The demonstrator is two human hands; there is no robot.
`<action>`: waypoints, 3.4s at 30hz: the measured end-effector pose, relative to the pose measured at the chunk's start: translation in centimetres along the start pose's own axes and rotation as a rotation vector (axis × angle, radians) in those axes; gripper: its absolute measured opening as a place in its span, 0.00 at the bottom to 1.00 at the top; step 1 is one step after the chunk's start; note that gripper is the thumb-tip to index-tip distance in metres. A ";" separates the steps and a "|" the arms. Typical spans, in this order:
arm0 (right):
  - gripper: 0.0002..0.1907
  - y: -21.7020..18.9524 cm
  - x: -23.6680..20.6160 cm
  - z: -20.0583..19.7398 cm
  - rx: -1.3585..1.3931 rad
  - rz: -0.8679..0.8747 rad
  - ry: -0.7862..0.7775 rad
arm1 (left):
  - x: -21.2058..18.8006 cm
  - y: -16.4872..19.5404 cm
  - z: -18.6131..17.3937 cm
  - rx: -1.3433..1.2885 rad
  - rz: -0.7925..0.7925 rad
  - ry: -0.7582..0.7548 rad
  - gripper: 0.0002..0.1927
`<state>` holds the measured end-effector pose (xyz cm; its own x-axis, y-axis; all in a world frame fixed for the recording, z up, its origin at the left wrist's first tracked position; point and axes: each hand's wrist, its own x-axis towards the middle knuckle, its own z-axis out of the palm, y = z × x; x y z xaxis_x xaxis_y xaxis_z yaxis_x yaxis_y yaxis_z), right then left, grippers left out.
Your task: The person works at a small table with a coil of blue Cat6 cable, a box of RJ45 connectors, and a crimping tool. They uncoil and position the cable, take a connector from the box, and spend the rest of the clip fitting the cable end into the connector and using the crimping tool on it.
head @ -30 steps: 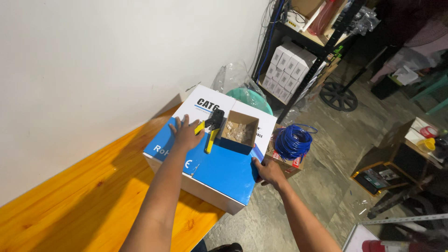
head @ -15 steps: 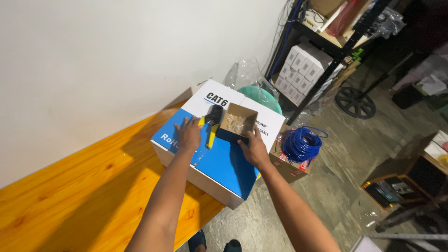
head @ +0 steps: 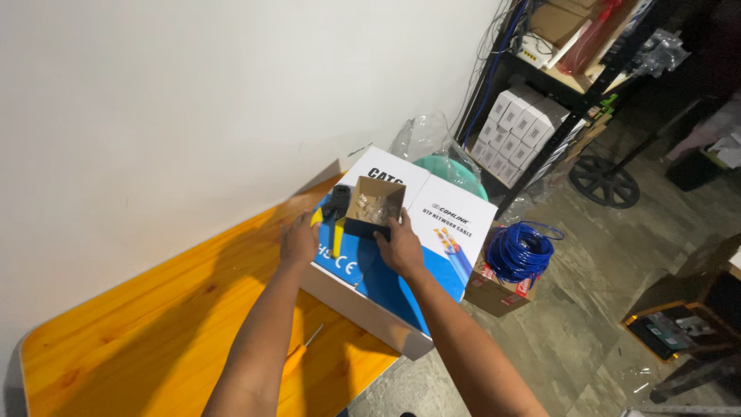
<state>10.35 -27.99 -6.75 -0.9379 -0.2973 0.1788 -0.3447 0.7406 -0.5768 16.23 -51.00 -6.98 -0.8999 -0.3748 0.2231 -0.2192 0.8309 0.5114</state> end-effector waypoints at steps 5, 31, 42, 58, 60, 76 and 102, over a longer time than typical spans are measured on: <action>0.22 0.3 -0.5 -1.0 0.013 0.009 0.034 | -0.4 0.4 0.8 -0.081 0.093 0.056 0.21; 0.29 10.6 -5.8 -6.7 -0.128 0.073 0.141 | -2.7 15.9 5.6 -0.176 0.792 0.104 0.22; 0.32 8.6 -6.3 -5.9 -0.152 0.213 0.116 | -5.2 13.9 8.2 -0.189 0.623 -0.186 0.24; 0.26 4.1 -8.1 -4.4 -0.187 0.380 0.002 | -4.4 14.0 8.1 -0.130 0.585 -0.117 0.22; 0.23 5.0 -8.3 -4.5 -0.166 0.316 0.020 | -4.4 14.3 8.0 -0.117 0.591 -0.131 0.23; 0.26 13.5 -13.4 -9.7 -0.111 0.205 0.061 | -8.6 21.8 12.2 0.016 0.832 -0.385 0.28; 0.35 18.7 -13.9 -16.1 -0.160 0.324 0.081 | -11.3 30.5 16.6 0.076 0.862 -0.476 0.33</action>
<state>16.29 -0.37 -7.19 -0.9972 0.0124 0.0736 -0.0248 0.8752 -0.4832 13.44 -14.58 -7.69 -0.8169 0.5622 0.1286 0.5742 0.7721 0.2722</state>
